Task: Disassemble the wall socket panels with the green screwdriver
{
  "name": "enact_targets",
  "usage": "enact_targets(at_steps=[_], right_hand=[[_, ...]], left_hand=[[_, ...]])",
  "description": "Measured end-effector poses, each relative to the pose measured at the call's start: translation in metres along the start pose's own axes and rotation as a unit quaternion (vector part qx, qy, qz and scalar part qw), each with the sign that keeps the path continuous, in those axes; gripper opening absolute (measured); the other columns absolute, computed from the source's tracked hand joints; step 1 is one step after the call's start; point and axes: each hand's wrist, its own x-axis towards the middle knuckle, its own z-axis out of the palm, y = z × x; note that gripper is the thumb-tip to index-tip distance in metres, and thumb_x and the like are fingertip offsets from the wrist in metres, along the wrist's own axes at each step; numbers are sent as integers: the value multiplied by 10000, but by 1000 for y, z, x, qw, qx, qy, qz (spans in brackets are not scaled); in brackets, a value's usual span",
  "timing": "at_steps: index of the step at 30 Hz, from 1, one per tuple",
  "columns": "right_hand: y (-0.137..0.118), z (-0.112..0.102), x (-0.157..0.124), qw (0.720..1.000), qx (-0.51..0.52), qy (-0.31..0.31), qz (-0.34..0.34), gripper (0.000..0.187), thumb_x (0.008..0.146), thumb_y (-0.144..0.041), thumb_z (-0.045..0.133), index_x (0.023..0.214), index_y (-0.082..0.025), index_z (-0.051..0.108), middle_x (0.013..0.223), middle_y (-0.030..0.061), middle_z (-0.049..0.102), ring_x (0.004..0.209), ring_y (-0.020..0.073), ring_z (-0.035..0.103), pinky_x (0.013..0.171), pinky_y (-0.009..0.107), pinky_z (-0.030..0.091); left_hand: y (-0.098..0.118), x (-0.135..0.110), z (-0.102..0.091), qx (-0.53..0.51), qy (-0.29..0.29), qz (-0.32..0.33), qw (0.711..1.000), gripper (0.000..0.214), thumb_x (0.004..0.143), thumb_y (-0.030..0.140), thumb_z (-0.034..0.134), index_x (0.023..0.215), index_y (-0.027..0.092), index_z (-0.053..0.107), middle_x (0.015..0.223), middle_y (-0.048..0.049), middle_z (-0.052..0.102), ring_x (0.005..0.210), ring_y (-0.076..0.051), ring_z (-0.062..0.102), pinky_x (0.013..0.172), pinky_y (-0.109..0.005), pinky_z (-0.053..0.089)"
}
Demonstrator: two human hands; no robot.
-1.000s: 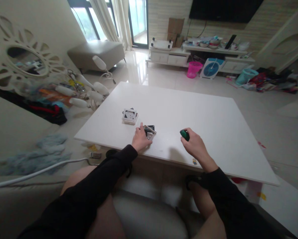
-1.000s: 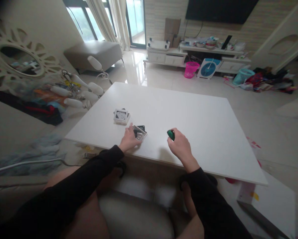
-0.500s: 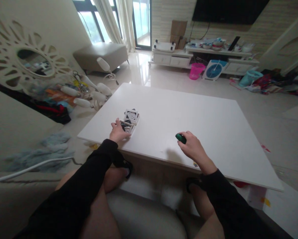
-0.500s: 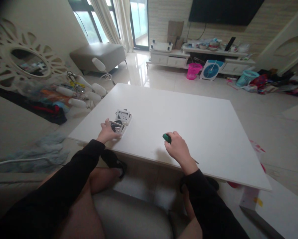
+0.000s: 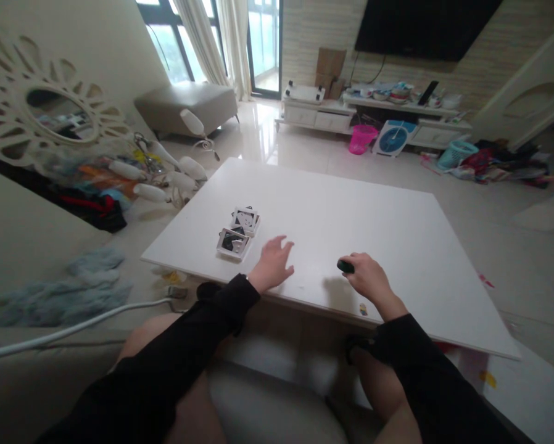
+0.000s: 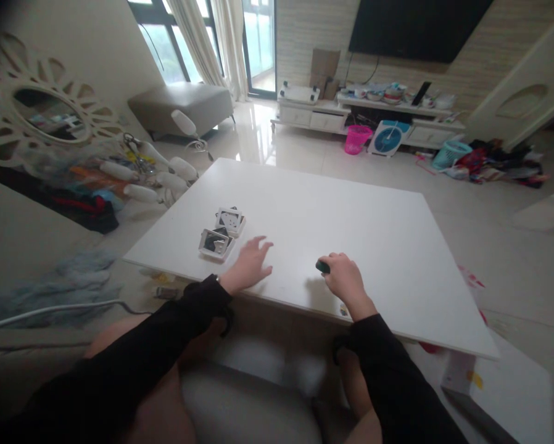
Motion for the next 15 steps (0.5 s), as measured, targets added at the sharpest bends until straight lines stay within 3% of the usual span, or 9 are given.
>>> enact_targets(at_steps=[3,6,10,15], right_hand=[[13,8,2,999,-28,8,-46,394,832,-34,602,1050,-290,807,1078,64,767,1028,274,586,830,380,477],[29,22,2,997,-19,26,-66,473,846,4,526,1051,-303,823,1134,64,764,1079,294,548,878,408,508],[53,45,-1,998,-7,52,-45,535,810,40,495,1023,-305,844,1170,75,739,1209,320,502,1040,460,487],[78,67,-2,998,30,25,-46,522,722,42,528,991,-256,860,1131,115,737,1174,319,534,1068,481,476]], left_hand=[[30,-4,9,-26,-131,106,985,347,909,280,579,1225,162,660,1287,-158,661,1169,-325,660,1020,-450,538],[53,-4,17,-27,-225,192,955,378,880,290,616,1244,203,666,1222,-123,713,1092,-303,713,930,-420,578],[70,-1,25,-23,-249,228,941,378,904,294,599,1266,206,662,1215,-125,737,1125,-291,724,914,-395,587],[66,-2,27,10,-271,208,940,375,908,272,587,1264,186,671,1225,-144,743,1124,-309,731,891,-413,596]])
